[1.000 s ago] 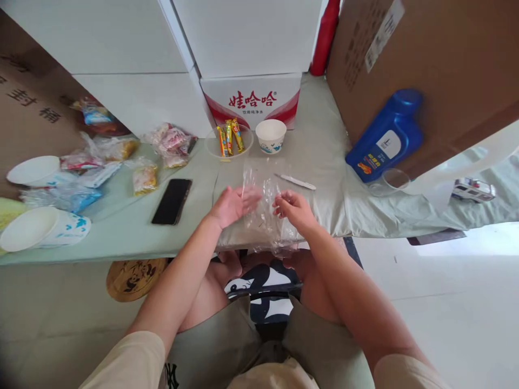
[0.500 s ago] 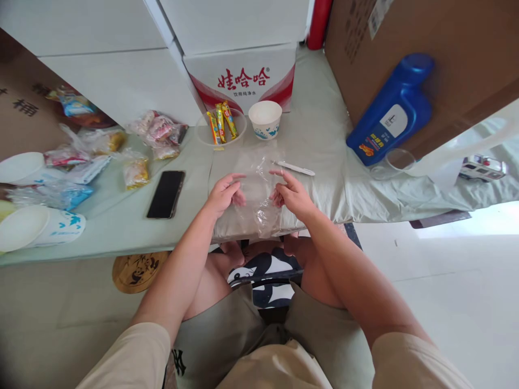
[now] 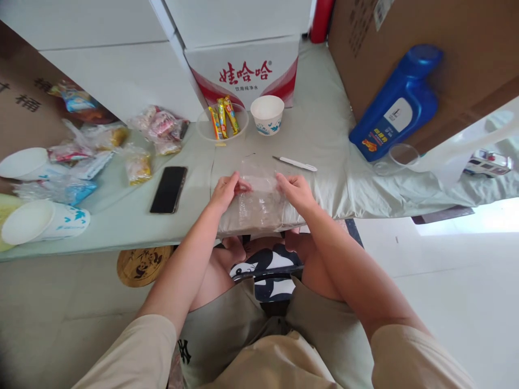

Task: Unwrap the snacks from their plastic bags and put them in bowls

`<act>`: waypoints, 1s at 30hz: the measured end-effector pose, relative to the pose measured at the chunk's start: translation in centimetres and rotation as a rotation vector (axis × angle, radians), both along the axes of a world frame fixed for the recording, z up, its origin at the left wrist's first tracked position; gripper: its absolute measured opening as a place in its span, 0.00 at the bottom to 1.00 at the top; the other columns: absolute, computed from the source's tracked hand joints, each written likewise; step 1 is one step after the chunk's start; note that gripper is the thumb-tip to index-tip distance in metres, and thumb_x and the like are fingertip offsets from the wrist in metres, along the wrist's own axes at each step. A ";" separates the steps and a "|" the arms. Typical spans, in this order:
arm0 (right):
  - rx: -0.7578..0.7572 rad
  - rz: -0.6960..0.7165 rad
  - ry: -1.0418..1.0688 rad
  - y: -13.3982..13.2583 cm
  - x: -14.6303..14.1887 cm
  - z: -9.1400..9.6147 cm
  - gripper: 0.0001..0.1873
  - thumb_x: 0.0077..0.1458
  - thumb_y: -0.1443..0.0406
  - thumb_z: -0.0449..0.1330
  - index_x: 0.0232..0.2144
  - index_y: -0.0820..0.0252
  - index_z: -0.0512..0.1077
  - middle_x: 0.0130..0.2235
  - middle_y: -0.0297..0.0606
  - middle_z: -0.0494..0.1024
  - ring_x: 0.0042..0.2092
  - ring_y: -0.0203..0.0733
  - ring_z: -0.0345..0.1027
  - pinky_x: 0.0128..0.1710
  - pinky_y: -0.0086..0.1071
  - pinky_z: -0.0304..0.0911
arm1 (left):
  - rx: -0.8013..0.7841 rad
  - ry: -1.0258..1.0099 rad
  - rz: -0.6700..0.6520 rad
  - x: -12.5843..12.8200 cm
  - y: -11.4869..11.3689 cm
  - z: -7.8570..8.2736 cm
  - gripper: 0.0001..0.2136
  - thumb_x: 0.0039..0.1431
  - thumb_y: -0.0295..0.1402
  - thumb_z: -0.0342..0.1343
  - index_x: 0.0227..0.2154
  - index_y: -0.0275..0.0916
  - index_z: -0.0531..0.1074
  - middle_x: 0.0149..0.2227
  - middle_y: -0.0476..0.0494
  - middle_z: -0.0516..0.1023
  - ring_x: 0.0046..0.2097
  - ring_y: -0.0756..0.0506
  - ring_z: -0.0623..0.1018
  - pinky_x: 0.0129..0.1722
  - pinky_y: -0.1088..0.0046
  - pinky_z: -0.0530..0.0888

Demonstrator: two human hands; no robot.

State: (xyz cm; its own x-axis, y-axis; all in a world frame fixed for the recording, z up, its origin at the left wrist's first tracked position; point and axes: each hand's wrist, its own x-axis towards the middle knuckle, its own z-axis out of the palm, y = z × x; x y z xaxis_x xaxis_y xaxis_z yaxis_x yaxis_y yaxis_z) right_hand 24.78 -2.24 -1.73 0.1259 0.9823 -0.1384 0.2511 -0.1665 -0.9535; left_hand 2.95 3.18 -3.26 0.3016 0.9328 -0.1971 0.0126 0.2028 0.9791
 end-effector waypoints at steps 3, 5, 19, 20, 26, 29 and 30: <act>0.192 0.071 -0.109 -0.4 0.0 -0.1 0.14 0.48 0.57 0.66 0.36 0.55 0.72 0.32 0.34 0.75 0.29 0.36 0.65 0.32 0.34 0.65 | 0.075 -0.014 0.043 0.3 -0.1 -0.3 0.29 0.57 0.61 0.54 0.23 0.36 0.78 0.27 0.40 0.82 0.32 0.46 0.82 0.37 0.70 0.77; 0.354 0.126 -0.207 -0.7 -0.1 -0.2 0.23 0.47 0.63 0.64 0.48 0.53 0.70 0.39 0.36 0.78 0.34 0.40 0.70 0.39 0.38 0.69 | 0.088 -0.069 0.109 0.3 0.1 -0.5 0.29 0.55 0.61 0.55 0.23 0.37 0.77 0.27 0.40 0.82 0.32 0.46 0.82 0.37 0.70 0.77; 0.031 0.115 0.247 -0.2 -0.7 0.5 0.15 0.48 0.55 0.69 0.33 0.56 0.71 0.30 0.34 0.75 0.34 0.40 0.72 0.40 0.38 0.71 | -0.062 -0.329 0.034 0.0 -1.2 2.3 0.25 0.44 0.26 0.65 0.46 0.46 0.64 0.51 0.50 0.77 0.46 0.47 0.83 0.44 0.70 0.79; 0.021 0.098 0.272 -0.2 -0.8 0.7 0.15 0.47 0.55 0.69 0.29 0.56 0.70 0.27 0.32 0.73 0.32 0.38 0.70 0.39 0.36 0.70 | -0.097 -0.345 0.024 0.0 -1.3 2.4 0.27 0.45 0.27 0.66 0.48 0.47 0.64 0.51 0.49 0.78 0.46 0.46 0.83 0.45 0.68 0.79; 0.012 0.025 0.424 -0.2 -1.4 0.6 0.20 0.42 0.54 0.71 0.33 0.54 0.68 0.30 0.29 0.76 0.31 0.35 0.70 0.33 0.31 0.68 | -0.218 -0.226 -0.039 0.4 -1.2 1.8 0.12 0.49 0.30 0.65 0.37 0.36 0.72 0.37 0.43 0.83 0.38 0.47 0.83 0.39 0.72 0.78; -0.121 0.080 0.363 -0.2 -1.3 0.5 0.19 0.43 0.53 0.70 0.31 0.55 0.66 0.25 0.29 0.73 0.24 0.33 0.67 0.25 0.30 0.64 | -0.197 -0.124 0.027 0.2 -0.9 1.7 0.10 0.54 0.29 0.60 0.40 0.39 0.72 0.32 0.48 0.82 0.30 0.50 0.82 0.29 0.77 0.76; -0.135 0.076 0.360 -0.2 -1.2 0.6 0.20 0.44 0.53 0.69 0.32 0.54 0.66 0.23 0.28 0.73 0.23 0.33 0.66 0.23 0.29 0.62 | -0.195 -0.069 0.020 0.0 -0.9 1.7 0.11 0.55 0.30 0.59 0.42 0.40 0.71 0.29 0.49 0.81 0.27 0.50 0.80 0.26 0.78 0.74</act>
State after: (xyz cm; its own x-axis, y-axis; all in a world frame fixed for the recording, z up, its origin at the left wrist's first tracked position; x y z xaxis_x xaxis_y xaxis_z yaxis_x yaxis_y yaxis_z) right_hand 23.62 -2.46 -1.12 -0.0267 0.9568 -0.2894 -0.0791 -0.2906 -0.9536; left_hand 2.98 2.31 -1.52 0.3020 0.8852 -0.3539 -0.0590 0.3878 0.9198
